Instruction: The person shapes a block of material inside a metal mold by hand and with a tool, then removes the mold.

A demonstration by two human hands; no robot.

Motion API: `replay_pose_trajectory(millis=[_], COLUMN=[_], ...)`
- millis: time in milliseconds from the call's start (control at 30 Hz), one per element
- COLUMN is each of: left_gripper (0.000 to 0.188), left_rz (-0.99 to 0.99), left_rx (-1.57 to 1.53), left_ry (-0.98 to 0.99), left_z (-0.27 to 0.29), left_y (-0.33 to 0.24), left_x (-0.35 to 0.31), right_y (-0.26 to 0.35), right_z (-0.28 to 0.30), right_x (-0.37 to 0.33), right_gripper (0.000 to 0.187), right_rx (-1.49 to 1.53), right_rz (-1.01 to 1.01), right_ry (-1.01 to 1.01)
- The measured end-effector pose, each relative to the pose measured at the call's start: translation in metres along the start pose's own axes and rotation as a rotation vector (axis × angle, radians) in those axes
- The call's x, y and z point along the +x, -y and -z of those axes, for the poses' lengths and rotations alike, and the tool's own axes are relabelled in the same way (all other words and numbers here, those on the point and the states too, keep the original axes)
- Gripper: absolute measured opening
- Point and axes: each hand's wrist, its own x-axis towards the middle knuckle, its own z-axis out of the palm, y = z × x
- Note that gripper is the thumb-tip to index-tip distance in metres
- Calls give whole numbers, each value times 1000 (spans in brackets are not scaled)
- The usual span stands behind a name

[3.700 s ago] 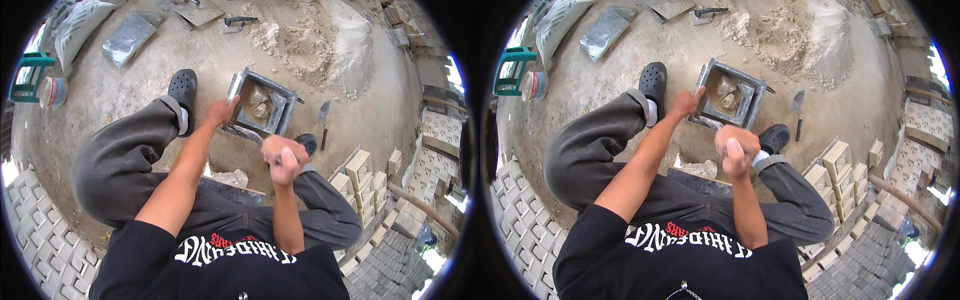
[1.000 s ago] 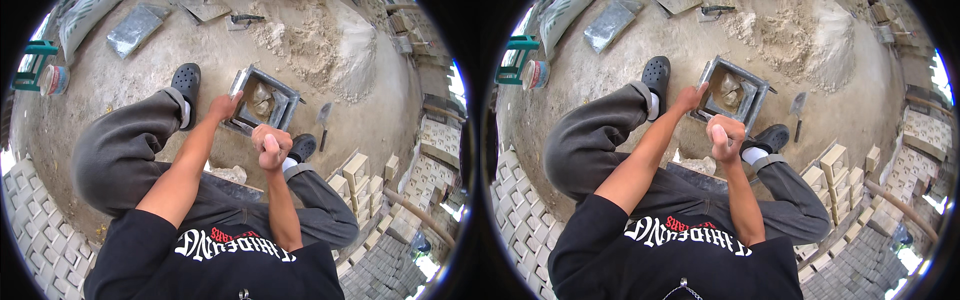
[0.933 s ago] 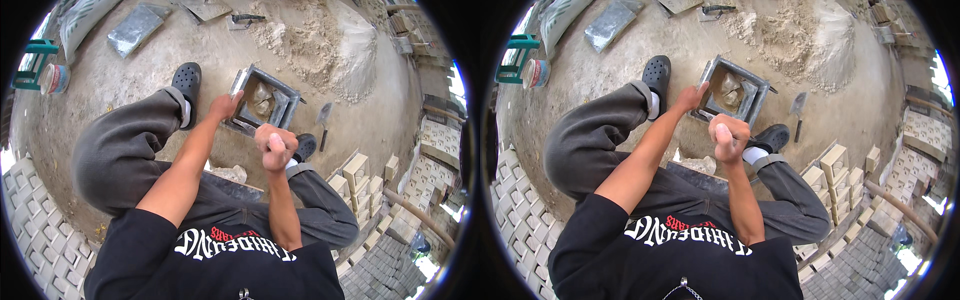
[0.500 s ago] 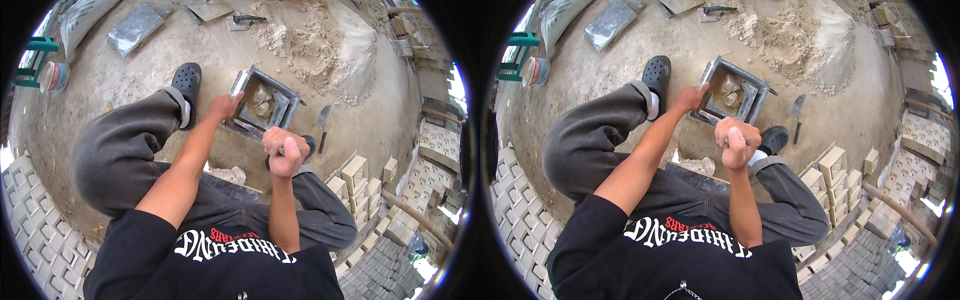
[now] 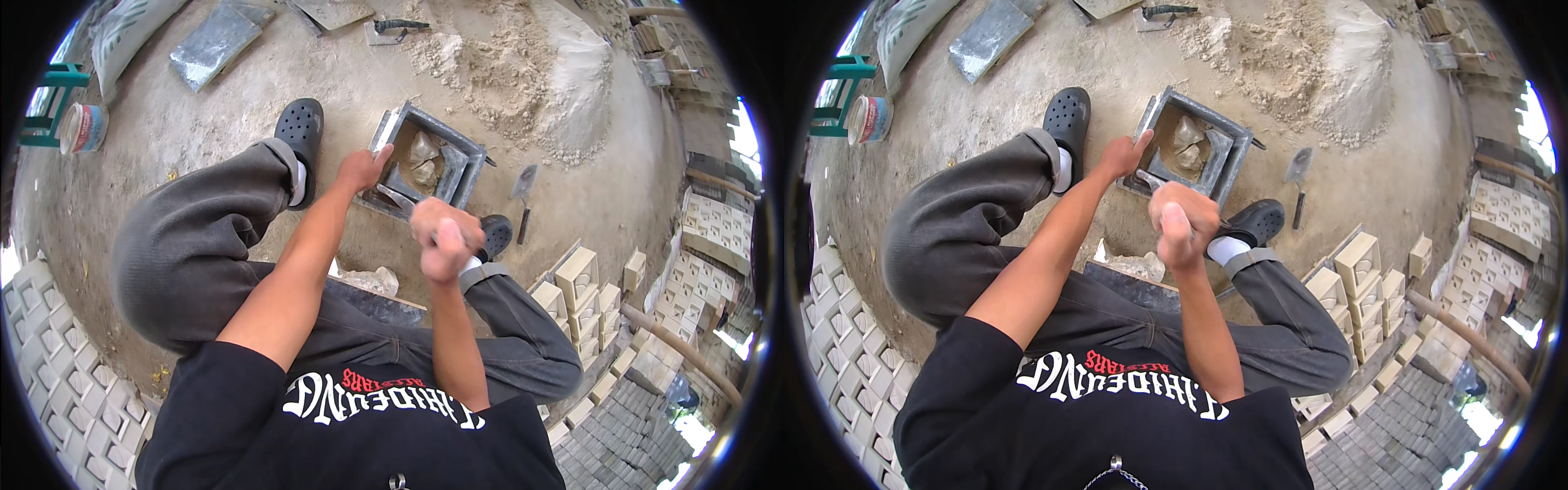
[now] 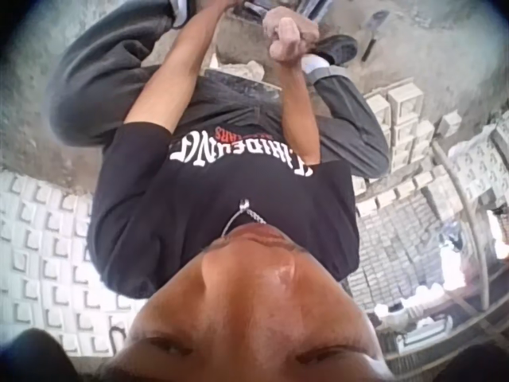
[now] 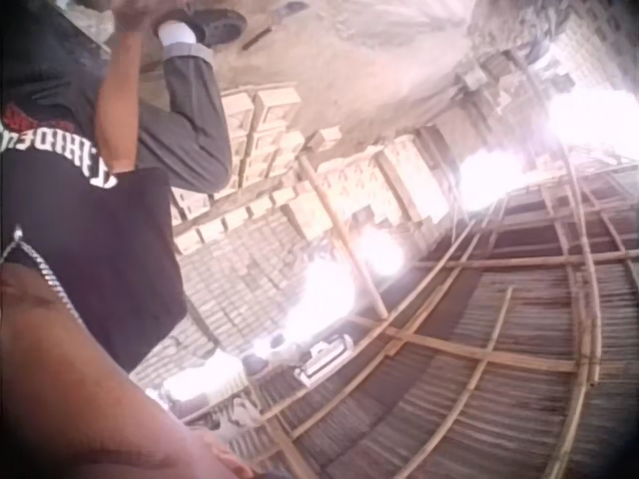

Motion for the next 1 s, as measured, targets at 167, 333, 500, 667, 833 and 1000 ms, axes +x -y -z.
replay_pose_trajectory(millis=[167, 333, 500, 667, 833, 1000], left_gripper=[89, 90, 94, 94, 92, 94], left_rz=[-2, 20, -34, -50, 13, -15], left_rx=[10, 15, -55, -75, -45, -20], left_ry=[19, 25, -58, -81, 9, -42], left_z=[-1, -1, -10, -6, -7, -7], left_y=[-5, 1, 2, 5, -1, 3], left_x=[-4, -3, 0, 3, 1, -1], right_y=[0, 0, -2, 10, -8, 2], right_z=[0, 1, 9, 2, 11, 3], right_x=[3, -2, 10, 6, 10, 4], right_gripper=[33, 35, 35, 35, 37, 34], right_rx=[-41, 98, 39, 130, -79, 78], right_rz=[-113, 3, -183, 2, -158, 0], right_ry=[37, -71, 37, -32, 97, -33])
